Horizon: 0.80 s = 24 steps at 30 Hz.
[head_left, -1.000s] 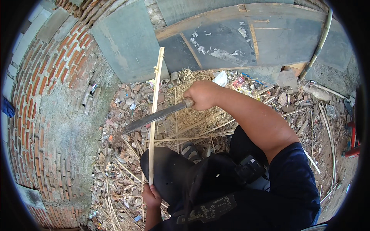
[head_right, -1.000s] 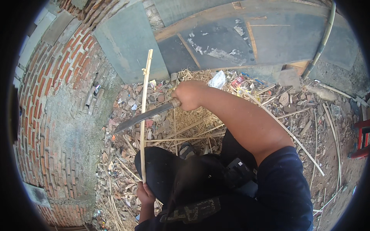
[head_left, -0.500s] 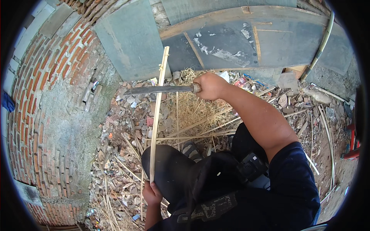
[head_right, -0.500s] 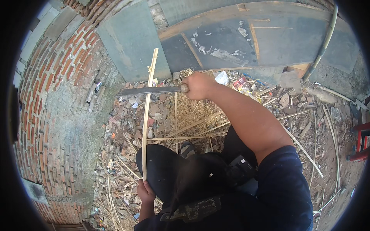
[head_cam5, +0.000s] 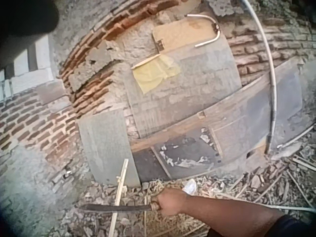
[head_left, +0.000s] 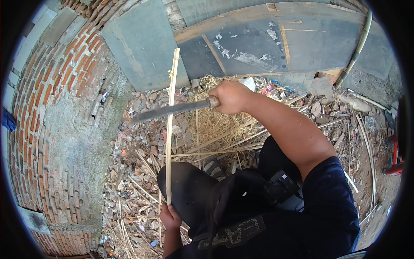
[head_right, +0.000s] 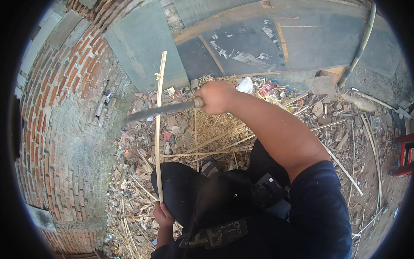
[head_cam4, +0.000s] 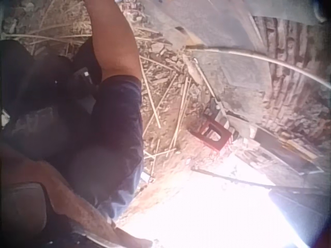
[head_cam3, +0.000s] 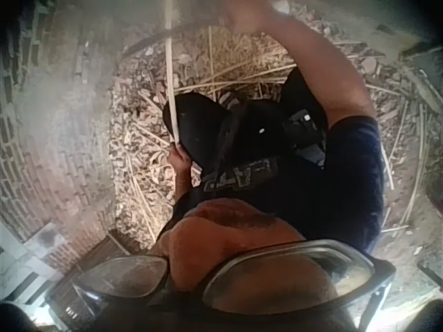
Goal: The person holds a bamboo strip by hand and scrapes along its surface using a knife.
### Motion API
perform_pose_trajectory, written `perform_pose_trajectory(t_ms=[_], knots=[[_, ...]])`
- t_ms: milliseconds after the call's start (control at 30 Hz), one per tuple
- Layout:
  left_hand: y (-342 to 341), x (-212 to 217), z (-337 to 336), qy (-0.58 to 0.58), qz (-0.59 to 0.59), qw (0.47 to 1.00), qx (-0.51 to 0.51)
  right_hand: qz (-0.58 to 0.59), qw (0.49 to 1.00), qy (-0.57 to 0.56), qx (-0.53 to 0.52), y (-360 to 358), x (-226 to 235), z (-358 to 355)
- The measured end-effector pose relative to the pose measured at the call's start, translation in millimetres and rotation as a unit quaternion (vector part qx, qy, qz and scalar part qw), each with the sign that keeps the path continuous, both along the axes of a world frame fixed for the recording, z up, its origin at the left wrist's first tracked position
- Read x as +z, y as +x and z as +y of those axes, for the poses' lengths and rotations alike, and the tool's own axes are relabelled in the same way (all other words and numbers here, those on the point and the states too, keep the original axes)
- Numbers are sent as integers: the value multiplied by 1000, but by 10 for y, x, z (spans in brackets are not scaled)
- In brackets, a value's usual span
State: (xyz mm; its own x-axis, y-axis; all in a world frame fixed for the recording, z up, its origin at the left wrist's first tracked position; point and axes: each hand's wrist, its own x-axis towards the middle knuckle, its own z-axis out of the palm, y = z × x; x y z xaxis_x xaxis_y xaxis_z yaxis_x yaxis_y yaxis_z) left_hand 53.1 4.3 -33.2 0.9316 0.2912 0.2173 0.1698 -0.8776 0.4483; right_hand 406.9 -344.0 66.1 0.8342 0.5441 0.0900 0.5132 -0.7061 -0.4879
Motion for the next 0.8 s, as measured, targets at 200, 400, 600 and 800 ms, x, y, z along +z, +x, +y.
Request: perform_pose_trajectory(t_ms=[200, 400, 600, 800], knots=[[3, -11, 11, 6, -2, 1000, -3, -23, 996, -72, 43, -60, 23, 28], [1, 24, -26, -2, 7, 1000, 10, -5, 998, -60, 29, -13, -78, 79], [-5, 32, -23, 7, 19, 1000, 14, 3, 997, -72, 42, -21, -36, 54], [-59, 55, -34, 71, 21, 996, 52, -45, 987, -142, 53, -217, 128, 211]])
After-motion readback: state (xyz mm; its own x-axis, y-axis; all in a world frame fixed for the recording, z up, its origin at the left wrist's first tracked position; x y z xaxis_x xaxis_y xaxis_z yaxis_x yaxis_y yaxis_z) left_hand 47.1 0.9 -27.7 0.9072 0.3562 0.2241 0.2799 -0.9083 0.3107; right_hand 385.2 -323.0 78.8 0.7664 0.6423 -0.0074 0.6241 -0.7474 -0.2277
